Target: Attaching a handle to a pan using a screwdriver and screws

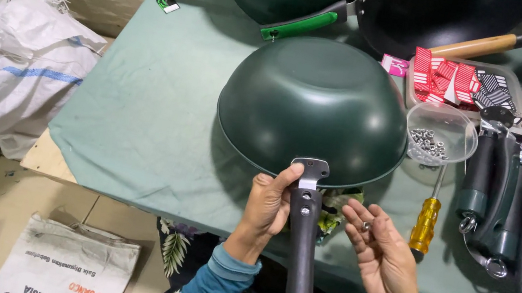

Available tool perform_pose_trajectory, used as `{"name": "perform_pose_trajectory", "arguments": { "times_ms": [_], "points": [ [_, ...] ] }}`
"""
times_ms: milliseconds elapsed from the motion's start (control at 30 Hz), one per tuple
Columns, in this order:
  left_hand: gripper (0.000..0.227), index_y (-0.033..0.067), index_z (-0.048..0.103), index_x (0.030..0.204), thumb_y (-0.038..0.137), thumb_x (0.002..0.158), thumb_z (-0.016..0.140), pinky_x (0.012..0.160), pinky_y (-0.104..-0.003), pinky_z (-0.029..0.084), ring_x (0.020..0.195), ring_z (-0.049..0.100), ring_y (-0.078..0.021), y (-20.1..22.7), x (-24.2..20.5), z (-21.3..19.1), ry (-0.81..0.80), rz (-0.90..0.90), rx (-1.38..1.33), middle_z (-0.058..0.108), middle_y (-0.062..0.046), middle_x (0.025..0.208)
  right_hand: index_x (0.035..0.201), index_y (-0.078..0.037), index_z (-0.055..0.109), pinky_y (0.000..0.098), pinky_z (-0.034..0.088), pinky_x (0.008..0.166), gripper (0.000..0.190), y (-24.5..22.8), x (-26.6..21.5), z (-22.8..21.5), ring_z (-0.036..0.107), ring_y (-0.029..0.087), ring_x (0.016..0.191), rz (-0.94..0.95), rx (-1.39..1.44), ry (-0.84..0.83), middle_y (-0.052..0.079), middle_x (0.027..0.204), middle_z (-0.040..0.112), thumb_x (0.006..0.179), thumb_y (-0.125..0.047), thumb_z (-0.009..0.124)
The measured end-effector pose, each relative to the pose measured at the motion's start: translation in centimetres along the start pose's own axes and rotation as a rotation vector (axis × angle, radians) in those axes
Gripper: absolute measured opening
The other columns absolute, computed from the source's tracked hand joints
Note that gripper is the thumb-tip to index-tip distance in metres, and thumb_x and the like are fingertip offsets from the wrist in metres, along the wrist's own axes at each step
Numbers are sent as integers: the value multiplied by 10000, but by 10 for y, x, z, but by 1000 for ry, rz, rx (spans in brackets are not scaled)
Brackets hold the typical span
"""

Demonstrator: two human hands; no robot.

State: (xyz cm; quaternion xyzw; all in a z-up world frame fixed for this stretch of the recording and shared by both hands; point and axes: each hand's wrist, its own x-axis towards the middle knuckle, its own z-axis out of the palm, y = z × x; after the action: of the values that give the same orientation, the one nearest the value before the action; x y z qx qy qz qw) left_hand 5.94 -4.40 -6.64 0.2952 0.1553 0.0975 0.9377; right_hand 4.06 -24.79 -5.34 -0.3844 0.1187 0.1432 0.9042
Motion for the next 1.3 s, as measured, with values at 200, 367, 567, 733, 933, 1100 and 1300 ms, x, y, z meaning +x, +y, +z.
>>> {"name": "perform_pose_trajectory", "arguments": {
  "times_ms": [200, 367, 567, 733, 933, 1100, 1300],
  "points": [
    [217, -11, 741, 682, 122, 838, 813, 547, -320, 579, 610, 685, -199, 4, 0, 4, -23, -11, 26, 732, -130, 704, 1125, -9, 691, 182, 328, 479, 186, 23, 32, -29, 418, 78, 547, 65, 83, -167, 74, 755, 558, 999, -140, 649],
    [100, -77, 748, 821, 9, 866, 772, 644, -401, 611, 708, 719, -253, -19, 16, -15, -17, 40, -32, 742, -197, 790, 1189, 6, 699, 173, 395, 545, 245, 35, 42, -15, 453, 68, 616, 54, 39, -108, 63, 801, 564, 967, -95, 666],
    [72, -132, 753, 901, -71, 867, 771, 710, -491, 641, 749, 746, -314, -35, 30, -31, -5, 78, -87, 736, -247, 802, 1135, -4, 742, 191, 386, 566, 195, 43, 52, -1, 556, 110, 686, 96, 67, -56, 158, 915, 708, 966, -76, 673],
    [76, -135, 752, 905, -69, 872, 769, 708, -497, 637, 749, 745, -315, -35, 27, -31, -2, 71, -91, 737, -251, 808, 1052, 6, 753, 198, 383, 553, 141, 54, 74, -9, 579, 136, 689, 118, 138, -81, 214, 931, 739, 954, -13, 654],
    [110, -144, 744, 944, -71, 866, 770, 716, -504, 635, 763, 750, -334, -24, 12, -13, 0, 58, -100, 740, -273, 848, 1022, -94, 754, 201, 459, 583, 136, 79, 118, -18, 621, 126, 685, 164, 67, -88, 112, 926, 762, 915, -35, 693],
    [131, -145, 744, 968, -66, 866, 770, 723, -521, 641, 792, 752, -343, -25, 19, -18, -14, 78, -79, 743, -268, 868, 1056, -69, 753, 316, 584, 951, 188, 71, 107, 21, 728, 198, 936, 237, 133, -51, 108, 1047, 754, 886, -4, 704],
    [147, -136, 744, 995, -59, 872, 768, 718, -479, 643, 796, 756, -323, -30, 25, -26, -13, 79, -79, 745, -256, 878, 1045, -59, 756, 338, 584, 926, 203, 76, 116, 32, 725, 218, 914, 215, 101, -70, 117, 1020, 746, 859, -1, 703]
  ]
}}
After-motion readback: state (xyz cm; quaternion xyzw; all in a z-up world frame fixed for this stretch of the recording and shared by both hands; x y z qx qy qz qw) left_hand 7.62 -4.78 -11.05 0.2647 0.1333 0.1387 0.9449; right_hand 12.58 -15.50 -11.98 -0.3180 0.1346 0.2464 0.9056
